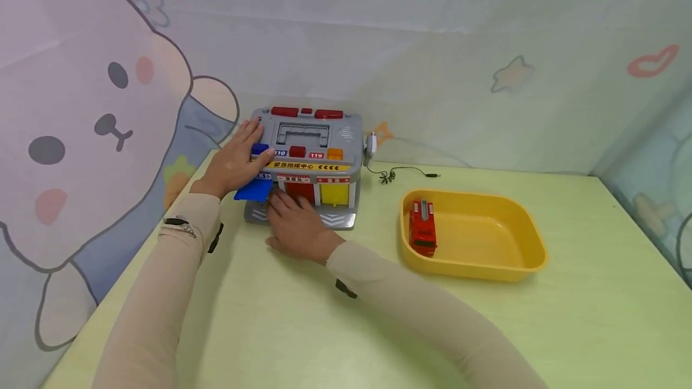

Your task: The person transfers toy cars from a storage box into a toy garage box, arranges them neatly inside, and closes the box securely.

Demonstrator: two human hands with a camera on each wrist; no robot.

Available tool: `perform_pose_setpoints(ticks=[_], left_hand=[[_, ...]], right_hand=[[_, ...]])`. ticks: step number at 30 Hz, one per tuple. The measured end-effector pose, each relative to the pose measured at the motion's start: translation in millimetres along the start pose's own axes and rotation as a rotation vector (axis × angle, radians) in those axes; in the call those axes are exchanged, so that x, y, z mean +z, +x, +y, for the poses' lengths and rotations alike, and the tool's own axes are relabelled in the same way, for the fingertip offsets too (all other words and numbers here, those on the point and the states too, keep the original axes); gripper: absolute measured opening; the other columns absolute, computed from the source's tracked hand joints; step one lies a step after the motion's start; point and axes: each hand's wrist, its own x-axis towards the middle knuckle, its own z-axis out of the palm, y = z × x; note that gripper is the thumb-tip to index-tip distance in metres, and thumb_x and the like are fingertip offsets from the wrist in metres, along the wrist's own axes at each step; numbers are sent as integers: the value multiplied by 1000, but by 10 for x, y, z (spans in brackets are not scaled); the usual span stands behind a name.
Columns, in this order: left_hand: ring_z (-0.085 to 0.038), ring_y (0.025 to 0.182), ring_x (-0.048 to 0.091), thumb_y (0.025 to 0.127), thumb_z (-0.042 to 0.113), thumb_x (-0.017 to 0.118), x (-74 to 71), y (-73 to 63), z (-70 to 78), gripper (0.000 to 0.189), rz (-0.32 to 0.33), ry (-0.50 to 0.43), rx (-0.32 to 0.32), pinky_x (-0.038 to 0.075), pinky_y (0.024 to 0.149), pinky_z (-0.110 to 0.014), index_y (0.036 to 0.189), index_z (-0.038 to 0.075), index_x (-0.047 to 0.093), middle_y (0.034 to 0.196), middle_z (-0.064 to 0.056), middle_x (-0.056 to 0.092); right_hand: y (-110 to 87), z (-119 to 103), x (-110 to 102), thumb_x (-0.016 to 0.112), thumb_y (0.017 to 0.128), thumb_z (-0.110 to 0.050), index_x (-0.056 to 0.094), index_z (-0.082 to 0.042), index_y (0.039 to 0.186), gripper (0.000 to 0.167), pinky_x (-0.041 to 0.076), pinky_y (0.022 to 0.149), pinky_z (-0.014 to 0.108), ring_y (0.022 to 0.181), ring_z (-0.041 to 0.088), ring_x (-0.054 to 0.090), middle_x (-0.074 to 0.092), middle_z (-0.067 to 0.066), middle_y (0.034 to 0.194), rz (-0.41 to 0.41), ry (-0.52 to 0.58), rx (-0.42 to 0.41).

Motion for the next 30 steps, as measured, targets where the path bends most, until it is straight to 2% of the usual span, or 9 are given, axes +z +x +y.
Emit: perform_pose_setpoints(ticks=[6, 13, 19, 25, 28, 30], left_hand=[[-27, 158, -1, 100, 59, 39, -3, -3, 9, 82, -18, -3, 0, 13, 125, -56, 160, 8, 15, 170, -7, 6], [-28, 158, 0, 99, 61, 40, 2, 8, 2, 85, -6, 10, -3, 14, 124, -57, 160, 7, 15, 170, -8, 6], [-28, 158, 1, 99, 61, 40, 8, -4, -13, 85, 2, 20, -2, 15, 124, -57, 160, 6, 16, 170, -8, 6], [-29, 158, 1, 99, 61, 41, 15, -2, -6, 86, 3, 10, 12, 16, 124, -57, 159, 5, 17, 170, -9, 7], [-28, 158, 1, 99, 62, 41, 21, 8, -17, 86, 10, 13, 13, 17, 124, -57, 159, 5, 17, 170, -8, 7], [-28, 158, 1, 99, 63, 40, 30, 11, -16, 87, 11, 8, 12, 17, 124, -57, 159, 5, 17, 170, -8, 7]], right_hand=[[-161, -4, -108, 48, 99, -57, 27, -11, 159, 79, 24, 125, 48, 157, 26, 14, 15, 9, 169, 29, 31, -18], [-296, -34, -258, 47, 99, -56, 30, -11, 158, 76, 23, 125, 47, 157, 27, 14, 13, 10, 169, 67, 74, 14], [-311, -62, -278, 48, 100, -55, 26, -9, 159, 78, 19, 126, 43, 158, 24, 11, 11, 7, 170, 98, 96, 1], [-309, -40, -245, 50, 101, -50, 30, -10, 157, 72, 17, 126, 39, 157, 22, 13, 17, 6, 169, 150, 136, -33], [-296, -20, -239, 48, 102, -46, 26, -12, 159, 70, 17, 127, 39, 157, 21, 13, 18, 5, 169, 169, 151, -56], [-283, -14, -225, 46, 104, -45, 20, -12, 161, 70, 15, 127, 39, 158, 20, 11, 16, 4, 169, 153, 150, -70]])
